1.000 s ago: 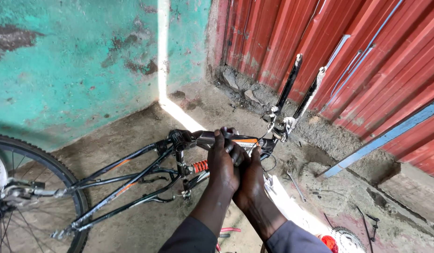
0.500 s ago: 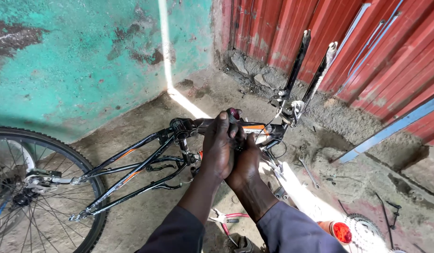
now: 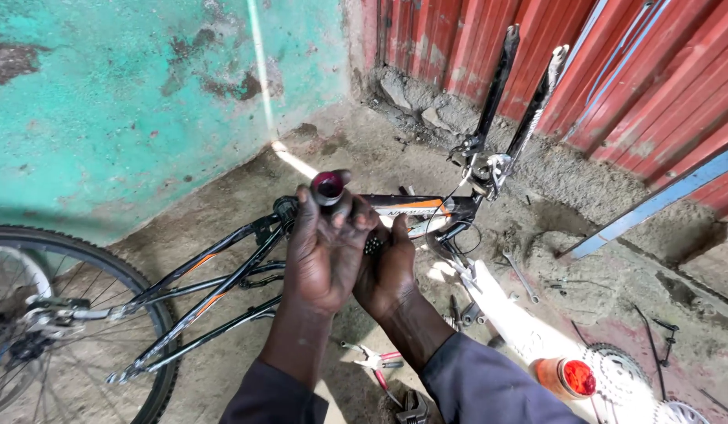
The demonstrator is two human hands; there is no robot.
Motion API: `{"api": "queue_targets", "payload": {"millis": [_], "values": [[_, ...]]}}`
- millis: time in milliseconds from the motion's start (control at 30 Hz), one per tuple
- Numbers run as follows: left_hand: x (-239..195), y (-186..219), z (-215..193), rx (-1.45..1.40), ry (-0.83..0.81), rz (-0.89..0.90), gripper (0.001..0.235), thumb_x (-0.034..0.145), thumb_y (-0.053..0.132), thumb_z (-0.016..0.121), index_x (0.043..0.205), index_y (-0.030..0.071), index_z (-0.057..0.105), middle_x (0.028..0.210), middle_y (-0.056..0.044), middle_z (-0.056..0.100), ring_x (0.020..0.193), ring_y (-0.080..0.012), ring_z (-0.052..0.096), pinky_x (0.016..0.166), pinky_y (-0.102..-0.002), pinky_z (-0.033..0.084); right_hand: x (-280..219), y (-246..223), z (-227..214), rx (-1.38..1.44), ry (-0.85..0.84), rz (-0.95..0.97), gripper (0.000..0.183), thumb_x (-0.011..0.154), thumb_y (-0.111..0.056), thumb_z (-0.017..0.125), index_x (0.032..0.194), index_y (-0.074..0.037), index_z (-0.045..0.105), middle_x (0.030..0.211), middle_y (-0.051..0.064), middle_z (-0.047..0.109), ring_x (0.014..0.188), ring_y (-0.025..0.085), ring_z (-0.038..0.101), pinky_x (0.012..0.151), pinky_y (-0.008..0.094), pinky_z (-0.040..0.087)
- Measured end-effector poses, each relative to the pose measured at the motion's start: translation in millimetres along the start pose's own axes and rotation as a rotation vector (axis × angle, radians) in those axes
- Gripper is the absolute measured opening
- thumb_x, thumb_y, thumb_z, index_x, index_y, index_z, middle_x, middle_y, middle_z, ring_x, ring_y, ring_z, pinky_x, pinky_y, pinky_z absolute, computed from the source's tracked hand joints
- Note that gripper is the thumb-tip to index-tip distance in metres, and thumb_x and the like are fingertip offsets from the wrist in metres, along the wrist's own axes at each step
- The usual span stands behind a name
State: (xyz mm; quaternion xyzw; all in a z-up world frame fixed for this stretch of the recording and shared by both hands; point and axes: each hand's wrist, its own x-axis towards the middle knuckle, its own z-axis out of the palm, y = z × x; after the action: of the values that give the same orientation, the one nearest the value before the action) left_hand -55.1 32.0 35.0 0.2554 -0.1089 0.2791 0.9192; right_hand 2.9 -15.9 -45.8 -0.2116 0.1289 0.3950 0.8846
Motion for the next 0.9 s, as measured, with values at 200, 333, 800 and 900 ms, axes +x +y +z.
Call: {"api": "queue_targets", "payload": {"millis": [200, 333, 800, 900], "values": [[-4.1, -6.3, -38.0, 0.054, 0.115, -0.061, 0.057, 0.105, 0.045, 0.052, 0.13, -0.005, 0.063, 0.073, -0.001, 0.05, 0.074, -0.0199, 0.058, 0.087, -0.04, 0.051, -3.1, -11.8, 5.6, -0.148, 0.088, -0.038, 0.042, 0.11, -0.037, 0.043, 0.08, -0.013, 0.06, 0.074, 0.001, 0.057, 0.074, 0.02, 0.061, 0.073, 0.033, 0.051], [3.7, -16.2, -55.7, 0.102, 0.137, -0.094, 0.058, 0.105, 0.046, 0.051, 0.128, -0.005, 0.064, 0.073, -0.001, 0.047, 0.073, -0.0191, 0.057, 0.087, -0.04, 0.052, 0.9, -17.7, -1.9, -0.202, 0.11, -0.047, 0.044, 0.112, -0.035, 0.04, 0.082, -0.012, 0.062, 0.075, 0.001, 0.059, 0.075, 0.019, 0.063, 0.072, 0.031, 0.049], [30.6, -3.1, -41.7, 0.064, 0.14, -0.079, 0.044, 0.102, 0.049, 0.056, 0.116, 0.009, 0.065, 0.073, 0.004, 0.049, 0.074, -0.0171, 0.056, 0.081, -0.035, 0.048, -13.9, -145.7, 33.2, -0.294, -0.02, -0.469, 0.03, 0.11, -0.028, 0.038, 0.101, -0.009, 0.058, 0.081, 0.001, 0.062, 0.074, 0.012, 0.065, 0.061, 0.014, 0.046], [27.9, 3.5, -43.1, 0.024, 0.091, -0.116, 0.053, 0.099, 0.043, 0.06, 0.127, -0.002, 0.061, 0.071, 0.003, 0.051, 0.068, -0.0142, 0.053, 0.075, -0.032, 0.046, -10.9, -179.0, 10.9, -0.155, 0.003, -0.447, 0.043, 0.114, -0.029, 0.03, 0.111, 0.0, 0.062, 0.1, 0.012, 0.061, 0.079, 0.02, 0.062, 0.057, 0.018, 0.044]]}}
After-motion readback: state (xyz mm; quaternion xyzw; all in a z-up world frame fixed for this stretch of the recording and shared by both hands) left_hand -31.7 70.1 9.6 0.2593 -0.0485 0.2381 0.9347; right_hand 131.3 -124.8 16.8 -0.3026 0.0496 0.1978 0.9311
